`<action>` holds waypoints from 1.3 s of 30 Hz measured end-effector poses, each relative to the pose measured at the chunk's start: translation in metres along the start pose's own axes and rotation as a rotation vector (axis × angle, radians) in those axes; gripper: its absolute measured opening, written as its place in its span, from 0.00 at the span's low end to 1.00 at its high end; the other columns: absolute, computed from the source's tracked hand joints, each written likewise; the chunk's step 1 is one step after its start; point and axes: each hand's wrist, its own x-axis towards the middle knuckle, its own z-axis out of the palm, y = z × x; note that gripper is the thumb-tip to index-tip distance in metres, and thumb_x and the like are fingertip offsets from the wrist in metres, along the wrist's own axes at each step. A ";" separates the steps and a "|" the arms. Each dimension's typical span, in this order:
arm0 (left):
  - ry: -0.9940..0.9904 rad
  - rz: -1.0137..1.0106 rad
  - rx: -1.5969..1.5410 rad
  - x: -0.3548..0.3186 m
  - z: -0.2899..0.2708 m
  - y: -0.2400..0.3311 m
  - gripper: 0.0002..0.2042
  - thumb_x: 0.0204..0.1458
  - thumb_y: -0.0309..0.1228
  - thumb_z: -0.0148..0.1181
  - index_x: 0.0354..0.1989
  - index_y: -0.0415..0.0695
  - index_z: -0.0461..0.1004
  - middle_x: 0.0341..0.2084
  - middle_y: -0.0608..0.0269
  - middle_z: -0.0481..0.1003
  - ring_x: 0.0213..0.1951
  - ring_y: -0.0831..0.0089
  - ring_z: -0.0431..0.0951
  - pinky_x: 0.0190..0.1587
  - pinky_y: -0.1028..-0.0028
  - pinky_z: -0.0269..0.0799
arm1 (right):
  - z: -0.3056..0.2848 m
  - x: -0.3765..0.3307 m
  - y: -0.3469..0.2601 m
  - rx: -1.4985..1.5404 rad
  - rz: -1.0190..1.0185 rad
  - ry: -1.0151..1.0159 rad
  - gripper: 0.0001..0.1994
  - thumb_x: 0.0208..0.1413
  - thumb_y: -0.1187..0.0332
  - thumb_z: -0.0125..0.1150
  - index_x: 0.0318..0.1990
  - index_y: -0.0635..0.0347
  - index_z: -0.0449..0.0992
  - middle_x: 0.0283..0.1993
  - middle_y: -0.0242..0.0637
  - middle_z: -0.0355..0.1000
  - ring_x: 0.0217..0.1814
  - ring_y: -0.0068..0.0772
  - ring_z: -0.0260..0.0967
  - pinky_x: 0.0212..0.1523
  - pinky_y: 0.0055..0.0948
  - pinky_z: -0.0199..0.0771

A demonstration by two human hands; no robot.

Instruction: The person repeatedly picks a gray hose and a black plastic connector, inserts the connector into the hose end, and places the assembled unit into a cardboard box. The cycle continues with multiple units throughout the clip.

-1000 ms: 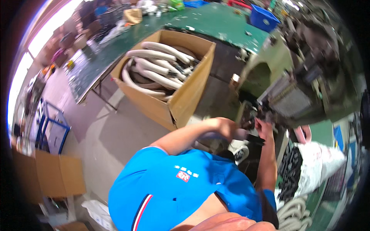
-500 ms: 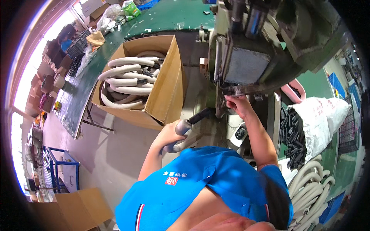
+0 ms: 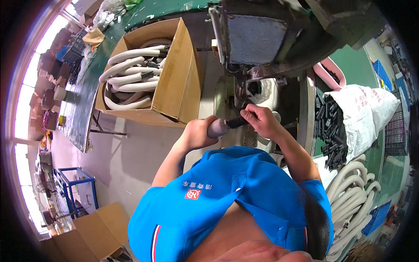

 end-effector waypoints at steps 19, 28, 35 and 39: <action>-0.120 0.430 0.355 0.005 0.035 0.033 0.18 0.31 0.29 0.60 0.36 0.47 0.68 0.25 0.58 0.73 0.29 0.56 0.76 0.29 0.62 0.72 | 0.051 -0.069 0.019 -0.177 0.073 0.176 0.22 0.61 0.59 0.41 0.18 0.62 0.69 0.21 0.56 0.67 0.24 0.60 0.66 0.25 0.51 0.64; 0.628 -0.098 -0.487 -0.004 -0.005 -0.034 0.16 0.41 0.25 0.64 0.39 0.40 0.70 0.28 0.64 0.72 0.30 0.73 0.74 0.34 0.71 0.73 | 0.017 -0.075 0.024 0.623 0.263 0.442 0.12 0.61 0.58 0.47 0.35 0.58 0.65 0.25 0.30 0.60 0.26 0.26 0.59 0.28 0.27 0.62; 0.503 -0.251 -1.717 0.013 0.001 -0.101 0.14 0.41 0.24 0.54 0.38 0.46 0.64 0.21 0.65 0.65 0.23 0.73 0.67 0.32 0.70 0.69 | 0.023 -0.124 0.095 0.966 0.137 0.584 0.30 0.52 0.55 0.58 0.58 0.61 0.57 0.55 0.40 0.61 0.57 0.33 0.60 0.54 0.33 0.60; 0.129 -0.477 -0.929 0.068 0.101 -0.155 0.25 0.46 0.41 0.62 0.49 0.42 0.62 0.39 0.58 0.69 0.42 0.66 0.71 0.42 0.68 0.68 | 0.030 -0.097 0.048 1.196 -0.181 0.178 0.24 0.43 0.60 0.68 0.46 0.59 0.66 0.45 0.41 0.68 0.53 0.36 0.64 0.55 0.38 0.62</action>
